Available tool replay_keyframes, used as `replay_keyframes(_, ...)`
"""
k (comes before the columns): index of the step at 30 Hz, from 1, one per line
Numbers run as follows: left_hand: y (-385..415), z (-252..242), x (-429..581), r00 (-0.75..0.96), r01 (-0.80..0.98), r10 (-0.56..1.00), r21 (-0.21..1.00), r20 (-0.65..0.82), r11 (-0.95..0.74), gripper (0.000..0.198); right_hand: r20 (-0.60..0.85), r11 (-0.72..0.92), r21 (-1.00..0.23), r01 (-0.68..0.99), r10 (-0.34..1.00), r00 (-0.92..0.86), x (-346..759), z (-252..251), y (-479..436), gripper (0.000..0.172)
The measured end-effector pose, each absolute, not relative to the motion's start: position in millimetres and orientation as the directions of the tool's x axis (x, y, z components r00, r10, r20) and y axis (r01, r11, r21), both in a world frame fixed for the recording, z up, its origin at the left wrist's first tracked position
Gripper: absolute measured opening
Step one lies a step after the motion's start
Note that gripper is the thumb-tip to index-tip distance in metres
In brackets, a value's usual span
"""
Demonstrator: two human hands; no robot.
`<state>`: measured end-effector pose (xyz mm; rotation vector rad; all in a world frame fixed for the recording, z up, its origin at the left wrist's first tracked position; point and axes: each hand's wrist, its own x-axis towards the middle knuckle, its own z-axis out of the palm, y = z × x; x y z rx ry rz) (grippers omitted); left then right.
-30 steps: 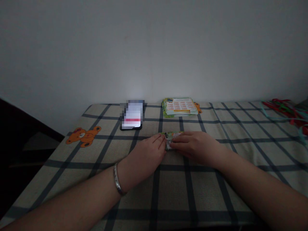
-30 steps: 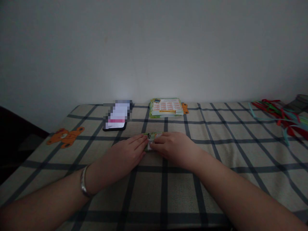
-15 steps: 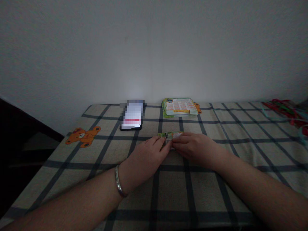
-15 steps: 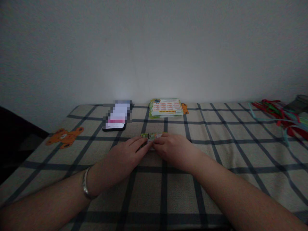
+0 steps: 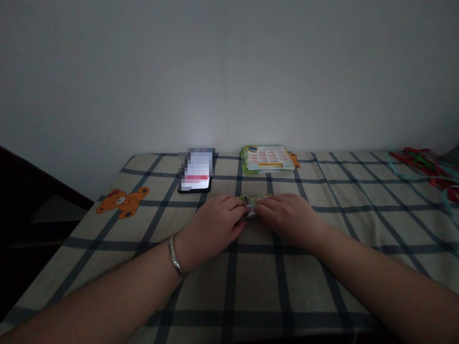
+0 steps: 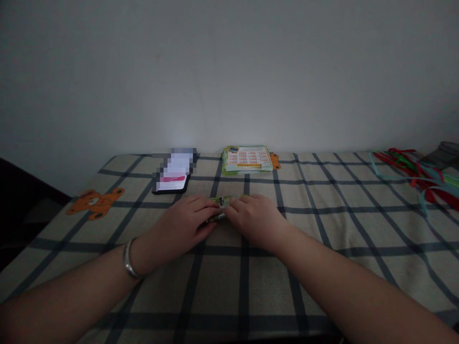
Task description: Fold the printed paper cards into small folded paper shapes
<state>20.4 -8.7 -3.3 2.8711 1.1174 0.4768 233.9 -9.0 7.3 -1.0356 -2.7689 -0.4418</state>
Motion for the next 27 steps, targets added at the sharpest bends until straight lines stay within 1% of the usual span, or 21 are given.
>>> replay_keyframes(4,-6.9,-4.7,19.3,0.638,0.689,0.711,0.192,0.295,-0.699,0.022,0.35,0.717,0.195,0.669,0.587,-0.731,238.7,6.5,-4.0,0.01)
replay_keyframes(6,-6.6,-4.4,19.2,0.599,0.702,0.736,0.236,0.315,-0.672,0.028,0.383,0.729,0.188,0.658,0.562,-0.733,241.8,7.4,-2.0,0.009)
replay_keyframes(7,-6.3,-4.1,19.0,0.572,0.702,0.752,0.279,0.328,-0.655,0.035,0.404,0.736,0.192,0.649,0.543,-0.736,243.0,7.9,-1.4,0.009)
replay_keyframes(9,-5.1,-4.0,17.8,0.505,0.677,0.789,0.406,0.351,-0.614,0.051,0.461,0.747,0.216,0.629,0.489,-0.74,244.9,8.6,-1.3,0.009)
replay_keyframes(10,-4.3,-4.1,16.9,0.472,0.653,0.807,0.474,0.355,-0.591,0.055,0.497,0.75,0.236,0.618,0.453,-0.74,245.5,8.7,-1.9,0.009)
replay_keyframes(12,-2.3,-4.8,15.1,0.419,0.598,0.839,0.589,0.347,-0.543,0.052,0.563,0.755,0.279,0.593,0.372,-0.738,245.9,8.9,-3.6,0.008)
replay_keyframes(13,-1.2,-5.2,14.5,0.386,0.591,0.86,0.626,0.334,-0.509,0.048,0.589,0.758,0.299,0.58,0.331,-0.737,245.8,9.0,-4.6,0.007)
replay_keyframes(16,2.5,-6.3,14.6,0.35,0.604,0.9,0.673,0.259,-0.428,0.04,0.615,0.767,0.351,0.537,0.243,-0.75,243.7,9.2,-6.5,0.009)
replay_keyframes(18,5.0,-6.8,15.8,0.354,0.606,0.911,0.691,0.21,-0.394,0.035,0.592,0.777,0.36,0.516,0.238,-0.77,241.4,9.2,-6.0,0.011)
replay_keyframes(20,7.2,-7.3,16.8,0.344,0.572,0.922,0.739,0.178,-0.356,0.032,0.537,0.795,0.314,0.519,0.301,-0.788,239.1,9.0,-4.2,0.01)
replay_keyframes(21,8.0,-7.6,16.9,0.332,0.549,0.929,0.766,0.166,-0.334,0.03,0.504,0.807,0.269,0.526,0.347,-0.791,238.3,8.8,-3.1,0.01)
replay_keyframes(23,8.7,-7.9,16.5,0.311,0.53,0.938,0.792,0.15,-0.302,0.025,0.443,0.827,0.15,0.541,0.433,-0.785,237.2,8.3,-0.9,0.018)
replay_keyframes(25,8.3,-7.9,15.8,0.309,0.558,0.939,0.771,0.151,-0.308,0.022,0.436,0.824,0.027,0.565,0.499,-0.749,236.9,7.5,1.4,0.026)
replay_keyframes(27,7.1,-7.5,15.3,0.325,0.59,0.931,0.734,0.166,-0.337,0.021,0.48,0.786,-0.084,0.612,0.57,-0.667,236.5,5.8,3.9,0.027)
